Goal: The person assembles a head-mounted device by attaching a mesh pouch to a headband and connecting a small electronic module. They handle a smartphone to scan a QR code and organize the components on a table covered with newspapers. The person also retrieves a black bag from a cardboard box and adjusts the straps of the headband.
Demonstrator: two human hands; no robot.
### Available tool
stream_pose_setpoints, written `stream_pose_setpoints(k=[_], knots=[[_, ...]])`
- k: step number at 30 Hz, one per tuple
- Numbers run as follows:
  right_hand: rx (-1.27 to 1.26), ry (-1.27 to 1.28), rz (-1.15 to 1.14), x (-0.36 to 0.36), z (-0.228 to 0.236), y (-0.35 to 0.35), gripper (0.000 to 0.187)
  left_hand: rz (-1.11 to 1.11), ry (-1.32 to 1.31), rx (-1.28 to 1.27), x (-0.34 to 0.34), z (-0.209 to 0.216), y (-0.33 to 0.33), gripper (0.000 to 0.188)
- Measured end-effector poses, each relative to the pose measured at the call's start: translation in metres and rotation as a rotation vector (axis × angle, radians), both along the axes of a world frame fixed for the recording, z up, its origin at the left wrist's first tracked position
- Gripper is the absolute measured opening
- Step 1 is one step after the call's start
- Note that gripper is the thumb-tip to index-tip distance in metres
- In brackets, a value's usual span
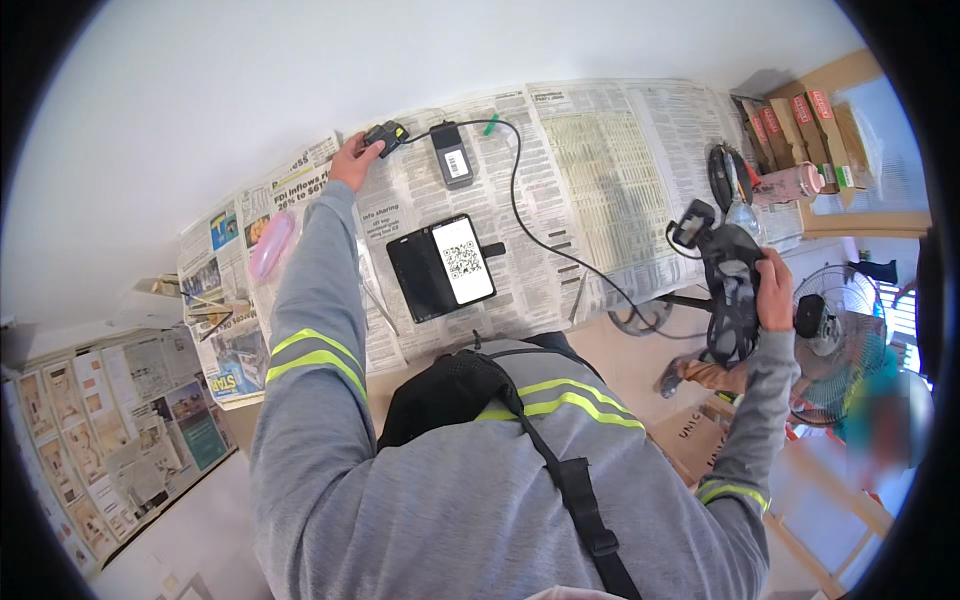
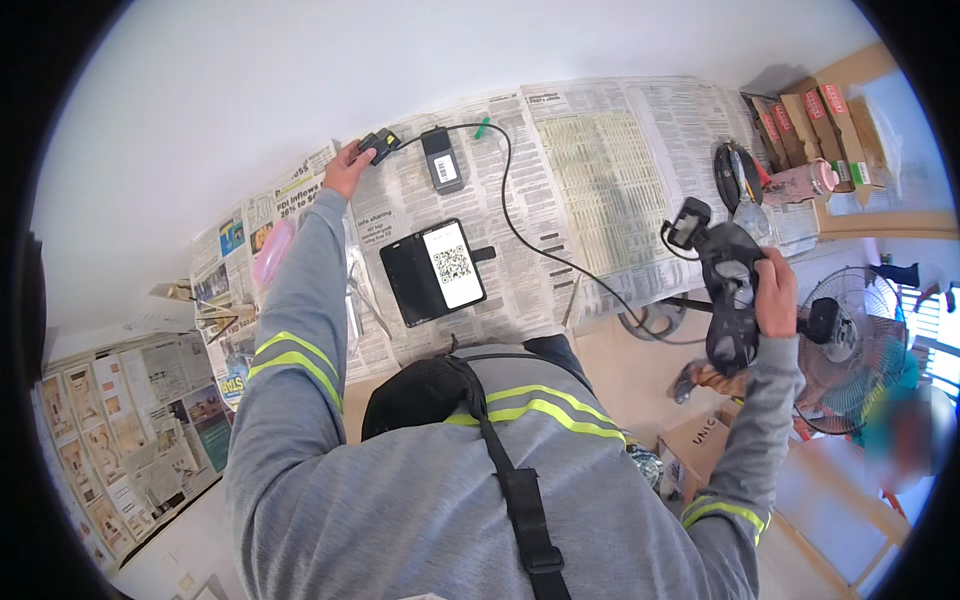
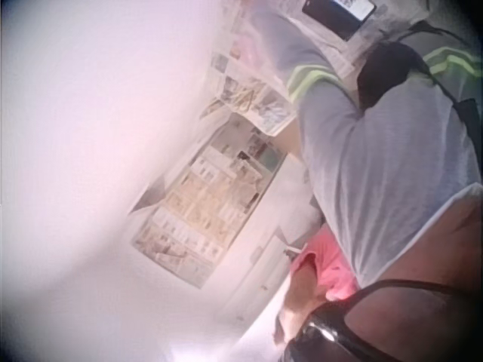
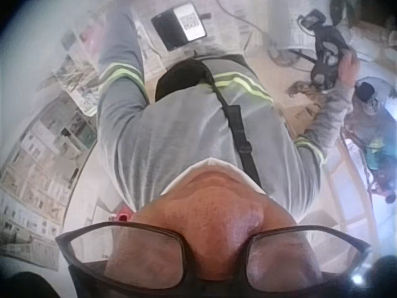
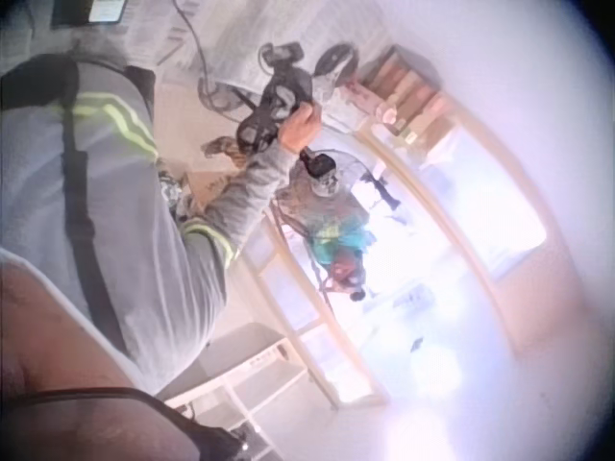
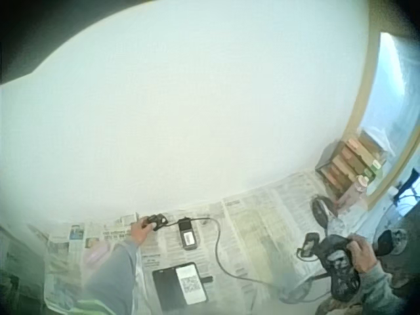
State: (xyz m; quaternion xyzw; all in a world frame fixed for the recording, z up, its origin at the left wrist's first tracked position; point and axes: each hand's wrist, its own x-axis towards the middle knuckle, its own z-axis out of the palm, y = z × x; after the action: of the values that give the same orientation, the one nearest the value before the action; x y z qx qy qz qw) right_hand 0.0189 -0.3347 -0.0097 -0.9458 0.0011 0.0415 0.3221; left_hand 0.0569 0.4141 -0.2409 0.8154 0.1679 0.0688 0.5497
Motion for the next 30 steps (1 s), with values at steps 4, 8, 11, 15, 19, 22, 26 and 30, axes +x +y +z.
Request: stream_pose_setpoints(k=[4,8,11,15,19,22,26,30], knots=[[-0.068,-0.042,0.126,-0.079,0.047,0.073,0.04,-0.044,-0.036,-0.006,0.002,-0.018,0.018,0.084],[-0.373,-0.002,0.032,-0.129,0.056,0.096,0.043,-0.076,-0.057,0.051,0.005,-0.016,0.002,0.084],[-0.291,-0.05,-0.091,-0.144,0.058,0.089,0.044,-0.079,-0.081,0.288,-0.004,-0.023,0.005,0.086],[-0.464,-0.238,-0.176,-0.15,0.089,0.075,0.043,-0.04,-0.135,0.365,-0.009,-0.019,-0.005,0.086],[-0.554,-0.276,-0.228,-0.138,0.139,0.08,0.047,-0.018,-0.175,0.313,-0.014,-0.023,-0.012,0.084],[-0.577,-0.292,-0.223,-0.127,0.164,0.07,0.046,0.034,-0.21,0.335,-0.024,-0.028,-0.015,0.083],[-0.367,-0.202,-0.034,-0.117,0.171,0.112,0.049,0.071,-0.326,0.385,-0.055,-0.01,-0.026,0.074],[-0.606,-0.194,0.07,-0.108,0.172,0.112,0.051,0.051,-0.43,0.453,-0.088,0.006,-0.053,0.06]])
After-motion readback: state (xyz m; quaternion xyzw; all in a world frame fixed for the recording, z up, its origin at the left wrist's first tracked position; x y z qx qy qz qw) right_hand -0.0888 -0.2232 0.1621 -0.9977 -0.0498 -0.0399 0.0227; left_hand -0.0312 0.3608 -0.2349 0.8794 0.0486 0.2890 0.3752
